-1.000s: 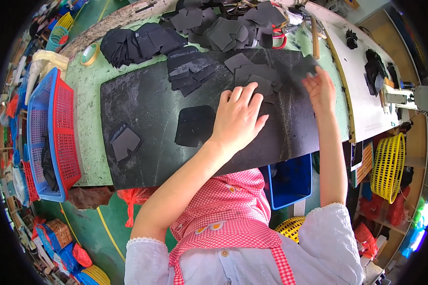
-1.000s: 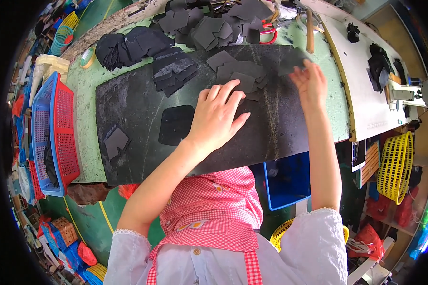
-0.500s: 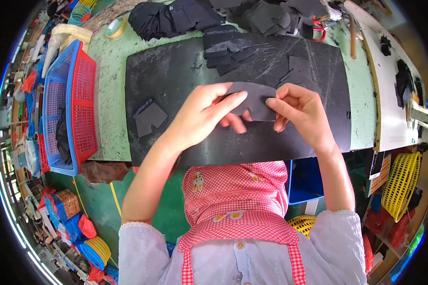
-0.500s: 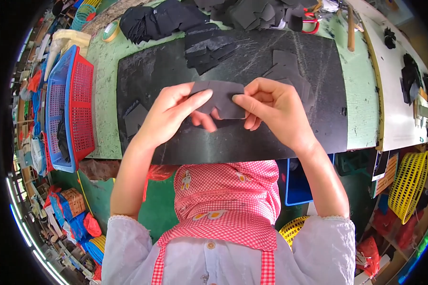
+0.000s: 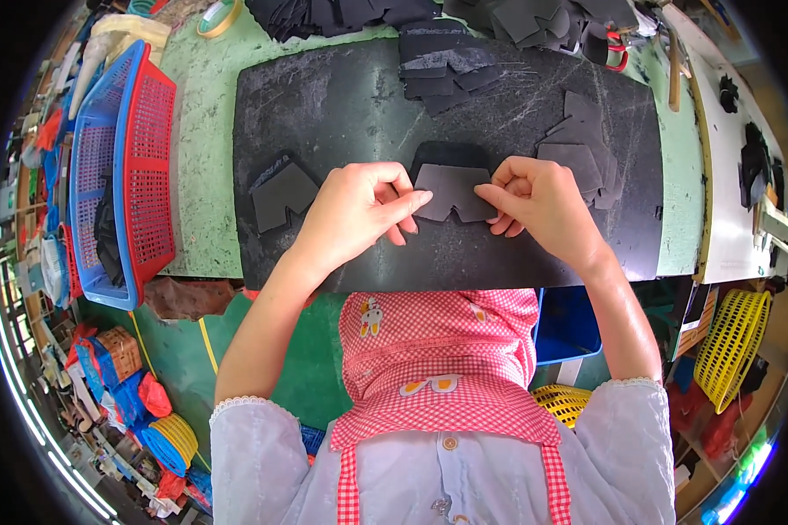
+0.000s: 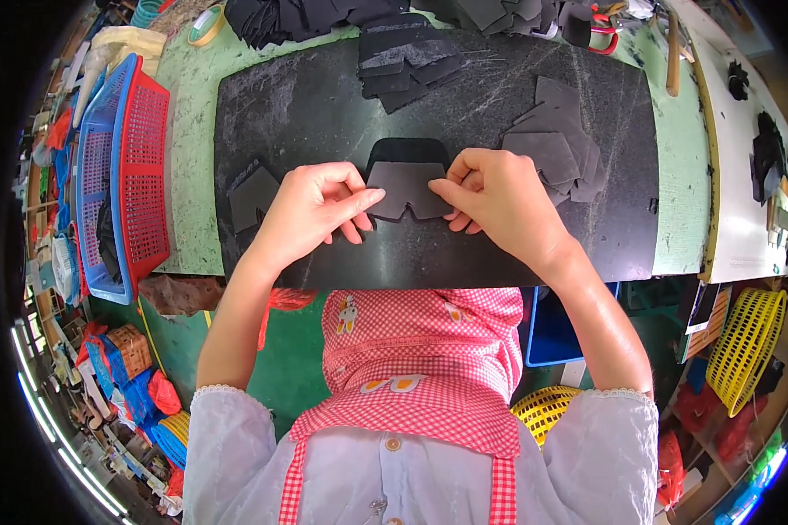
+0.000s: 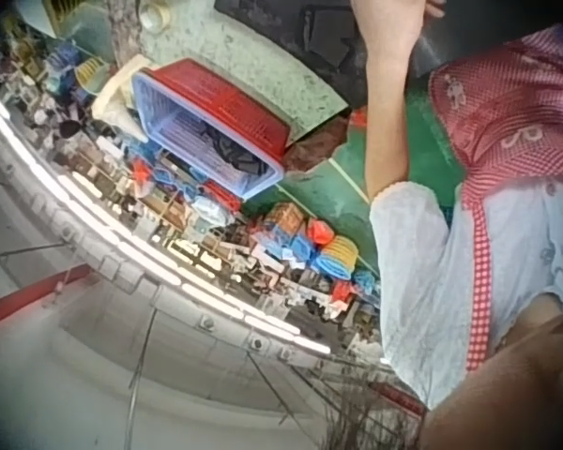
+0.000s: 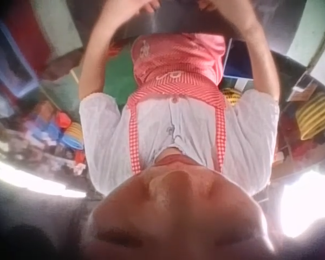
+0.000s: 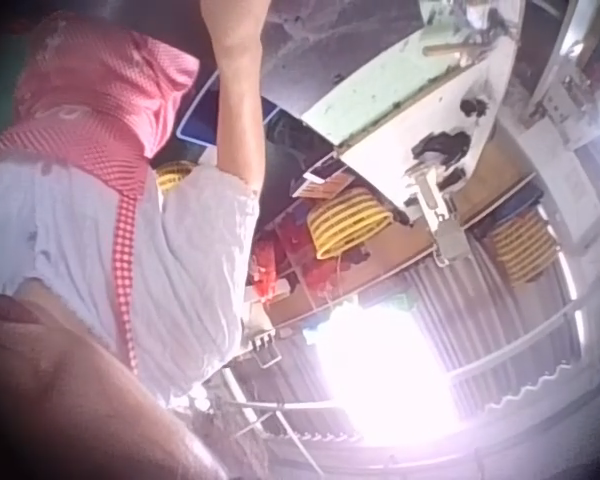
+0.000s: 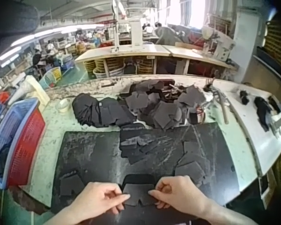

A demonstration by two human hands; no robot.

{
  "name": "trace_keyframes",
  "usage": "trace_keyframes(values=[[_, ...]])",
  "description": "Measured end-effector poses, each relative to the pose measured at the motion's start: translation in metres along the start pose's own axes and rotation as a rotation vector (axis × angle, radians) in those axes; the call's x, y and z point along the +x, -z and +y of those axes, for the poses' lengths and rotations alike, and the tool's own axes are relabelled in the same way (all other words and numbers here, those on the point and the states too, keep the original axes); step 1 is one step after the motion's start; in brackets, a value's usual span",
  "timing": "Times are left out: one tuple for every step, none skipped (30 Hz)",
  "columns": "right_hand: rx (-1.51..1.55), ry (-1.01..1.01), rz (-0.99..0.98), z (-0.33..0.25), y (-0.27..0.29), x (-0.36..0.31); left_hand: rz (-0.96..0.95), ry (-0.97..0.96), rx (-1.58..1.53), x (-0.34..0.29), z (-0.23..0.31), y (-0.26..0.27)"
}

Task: Inspecting and sorting various cut fabric components for shoe manufacturing on a workbench.

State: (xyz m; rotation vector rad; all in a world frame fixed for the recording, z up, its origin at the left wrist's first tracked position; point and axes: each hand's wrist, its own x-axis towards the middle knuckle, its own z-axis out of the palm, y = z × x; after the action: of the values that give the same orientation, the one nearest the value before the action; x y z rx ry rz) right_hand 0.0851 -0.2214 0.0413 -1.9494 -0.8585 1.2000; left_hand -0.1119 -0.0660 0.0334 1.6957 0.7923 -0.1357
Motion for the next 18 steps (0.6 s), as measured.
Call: trace_keyframes(values=[[0.000,-0.002,0.000,0.000,0.000,0.001,-0.004,0.018,-0.015,0.000,0.001,0.000],[-0.014,0.011,0.013,0.001,0.001,0.003,-0.005,0.018,-0.015,0.002,0.003,0.000],[-0.027,0.024,0.023,0.001,0.000,0.004,0.007,0.031,-0.010,0.003,0.005,-0.001],[-0.027,0.025,0.022,-0.001,0.001,0.004,0.019,0.042,-0.004,0.004,0.008,-0.003],[-0.104,-0.029,0.004,-0.006,0.004,0.003,0.022,0.041,-0.003,0.004,0.013,-0.005],[-0.178,-0.077,-0.018,-0.009,0.004,0.006,0.116,-0.066,0.348,0.005,0.016,-0.007],[-0.178,-0.066,-0.022,-0.010,0.003,0.007,0.210,-0.173,0.701,0.006,0.021,-0.010],[-0.426,0.071,0.122,-0.010,0.004,0.005,0.389,-0.363,0.678,0.006,0.020,-0.017],[-0.663,0.229,0.261,-0.012,0.001,0.006,0.386,-0.503,0.731,0.002,0.016,-0.022],[-0.660,0.253,0.264,-0.009,0.000,0.006,0.375,-0.656,0.778,0.000,0.011,-0.030],[-0.590,0.365,0.302,-0.004,-0.002,0.005,0.321,-0.693,0.751,-0.012,0.005,-0.046],[-0.512,0.483,0.331,0.000,-0.005,0.007,0.270,-0.719,0.727,-0.021,-0.004,-0.062],[-0.539,0.498,0.321,-0.007,-0.010,0.004,0.216,-0.691,0.782,-0.028,-0.015,-0.065],[-0.572,0.540,0.337,-0.012,-0.010,0.000,0.166,-0.654,0.836,-0.035,-0.022,-0.064],[-0.483,0.494,0.294,-0.015,-0.018,0.003,0.214,-0.686,0.776,-0.039,-0.028,-0.062],[-0.447,0.483,0.248,-0.018,-0.025,0.004,0.272,-0.720,0.720,-0.041,-0.036,-0.059],[-0.442,0.504,0.262,-0.021,-0.021,-0.003,0.281,-0.800,0.619,-0.033,-0.039,-0.060],[-0.414,0.442,0.271,-0.018,-0.018,-0.007,0.292,-0.872,0.527,-0.022,-0.041,-0.058]])
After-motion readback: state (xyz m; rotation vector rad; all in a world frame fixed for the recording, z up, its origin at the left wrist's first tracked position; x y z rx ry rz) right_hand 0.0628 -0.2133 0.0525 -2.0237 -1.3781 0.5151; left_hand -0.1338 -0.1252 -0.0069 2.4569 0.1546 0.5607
